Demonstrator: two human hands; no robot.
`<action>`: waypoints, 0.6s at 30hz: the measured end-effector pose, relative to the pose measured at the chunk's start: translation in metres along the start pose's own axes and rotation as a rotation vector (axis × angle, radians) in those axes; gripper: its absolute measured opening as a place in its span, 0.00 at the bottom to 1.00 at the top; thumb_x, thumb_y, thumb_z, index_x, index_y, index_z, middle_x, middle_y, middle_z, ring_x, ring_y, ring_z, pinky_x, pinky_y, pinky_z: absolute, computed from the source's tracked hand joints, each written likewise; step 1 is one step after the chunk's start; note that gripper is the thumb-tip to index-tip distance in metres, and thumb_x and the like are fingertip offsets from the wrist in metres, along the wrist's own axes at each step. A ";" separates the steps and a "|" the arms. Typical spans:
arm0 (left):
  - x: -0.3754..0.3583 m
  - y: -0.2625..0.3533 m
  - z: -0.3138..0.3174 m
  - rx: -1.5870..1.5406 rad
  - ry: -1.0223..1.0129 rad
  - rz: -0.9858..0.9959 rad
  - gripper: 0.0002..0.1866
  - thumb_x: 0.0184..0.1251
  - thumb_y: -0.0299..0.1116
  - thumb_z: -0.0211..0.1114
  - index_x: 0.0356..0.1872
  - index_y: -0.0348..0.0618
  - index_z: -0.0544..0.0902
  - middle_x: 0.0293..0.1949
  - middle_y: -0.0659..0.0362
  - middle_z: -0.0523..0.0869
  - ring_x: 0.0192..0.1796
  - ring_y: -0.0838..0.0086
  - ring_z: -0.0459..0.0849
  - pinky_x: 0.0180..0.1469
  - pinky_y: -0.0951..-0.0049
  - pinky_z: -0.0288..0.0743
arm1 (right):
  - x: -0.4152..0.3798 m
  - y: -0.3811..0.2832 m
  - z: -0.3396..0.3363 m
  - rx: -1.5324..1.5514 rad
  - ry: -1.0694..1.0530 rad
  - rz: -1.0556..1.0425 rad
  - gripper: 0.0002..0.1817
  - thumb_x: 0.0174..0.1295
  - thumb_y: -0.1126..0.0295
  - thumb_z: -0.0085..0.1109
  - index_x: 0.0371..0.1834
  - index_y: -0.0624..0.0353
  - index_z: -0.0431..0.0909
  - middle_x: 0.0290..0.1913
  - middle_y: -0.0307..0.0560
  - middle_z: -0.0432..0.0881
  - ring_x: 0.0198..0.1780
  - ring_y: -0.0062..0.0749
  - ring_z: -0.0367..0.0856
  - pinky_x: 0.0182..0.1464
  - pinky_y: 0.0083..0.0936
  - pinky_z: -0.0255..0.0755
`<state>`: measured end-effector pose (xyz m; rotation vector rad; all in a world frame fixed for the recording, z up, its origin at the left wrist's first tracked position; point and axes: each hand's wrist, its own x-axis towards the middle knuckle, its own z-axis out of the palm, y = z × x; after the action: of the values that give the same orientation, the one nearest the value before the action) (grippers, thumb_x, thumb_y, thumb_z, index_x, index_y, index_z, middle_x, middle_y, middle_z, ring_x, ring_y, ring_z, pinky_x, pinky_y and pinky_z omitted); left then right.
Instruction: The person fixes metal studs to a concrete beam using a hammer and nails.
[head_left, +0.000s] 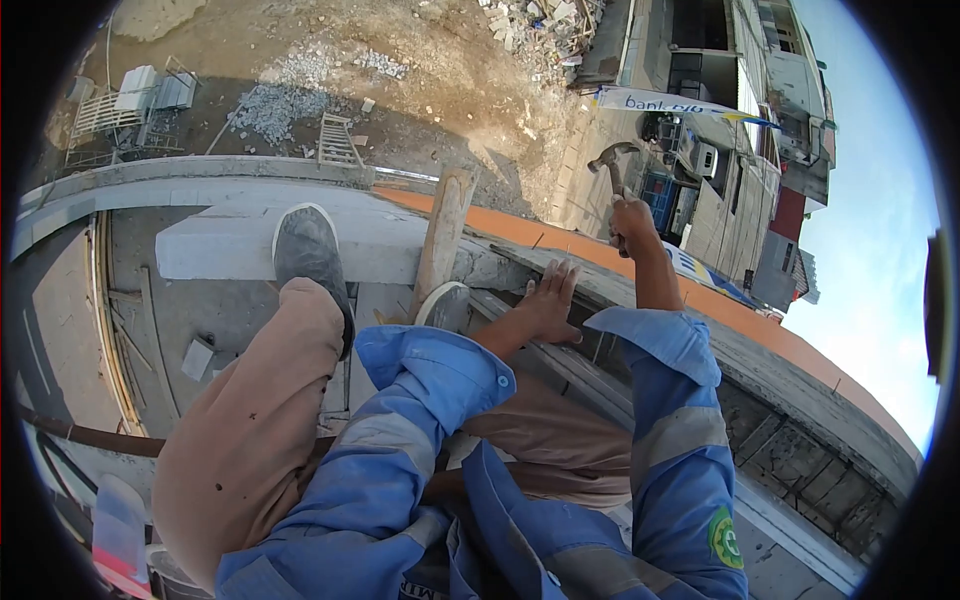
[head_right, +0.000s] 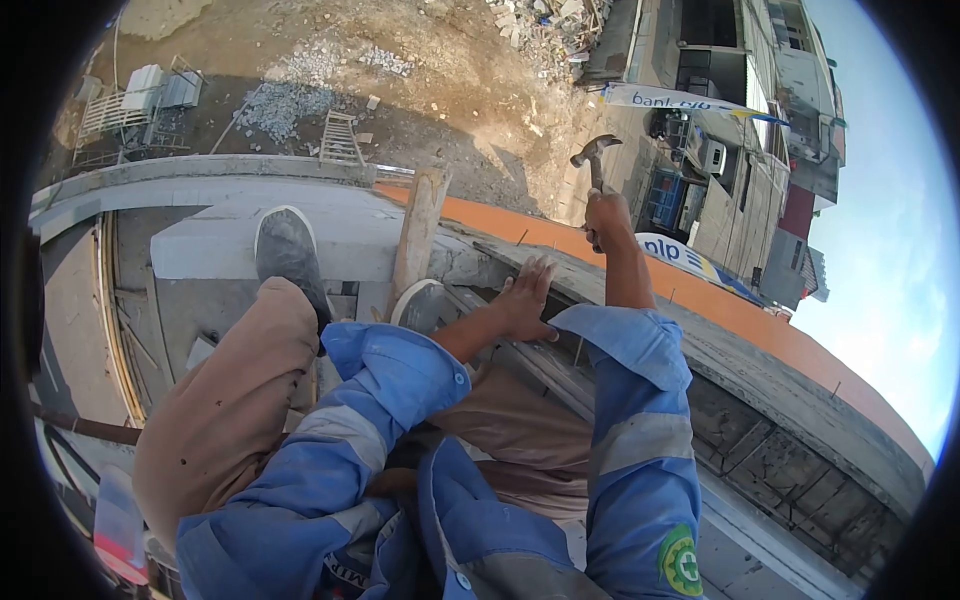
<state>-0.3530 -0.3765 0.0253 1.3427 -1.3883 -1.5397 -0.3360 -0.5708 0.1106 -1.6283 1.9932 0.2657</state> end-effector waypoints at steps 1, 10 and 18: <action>-0.001 0.001 -0.002 0.004 -0.004 0.002 0.65 0.52 0.61 0.70 0.76 0.40 0.34 0.78 0.43 0.35 0.79 0.47 0.31 0.74 0.35 0.43 | 0.001 -0.006 -0.009 -0.008 0.056 -0.095 0.24 0.71 0.63 0.44 0.66 0.66 0.65 0.20 0.40 0.72 0.13 0.26 0.66 0.14 0.26 0.59; 0.001 -0.006 0.004 0.033 0.060 0.026 0.65 0.52 0.60 0.71 0.76 0.41 0.33 0.78 0.43 0.35 0.79 0.47 0.31 0.74 0.34 0.43 | -0.002 0.043 0.037 -0.511 -0.300 0.133 0.19 0.69 0.62 0.46 0.27 0.67 0.76 0.15 0.48 0.71 0.11 0.36 0.70 0.14 0.39 0.62; -0.005 0.007 -0.009 0.003 0.028 -0.009 0.61 0.55 0.67 0.64 0.76 0.37 0.42 0.78 0.42 0.40 0.79 0.46 0.36 0.75 0.37 0.42 | 0.035 0.061 0.014 -0.576 -0.236 -0.126 0.21 0.69 0.59 0.46 0.31 0.70 0.75 0.15 0.48 0.72 0.12 0.36 0.72 0.15 0.38 0.65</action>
<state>-0.3446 -0.3760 0.0344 1.3687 -1.3698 -1.5193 -0.3942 -0.5789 0.0692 -1.9409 1.7134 1.0080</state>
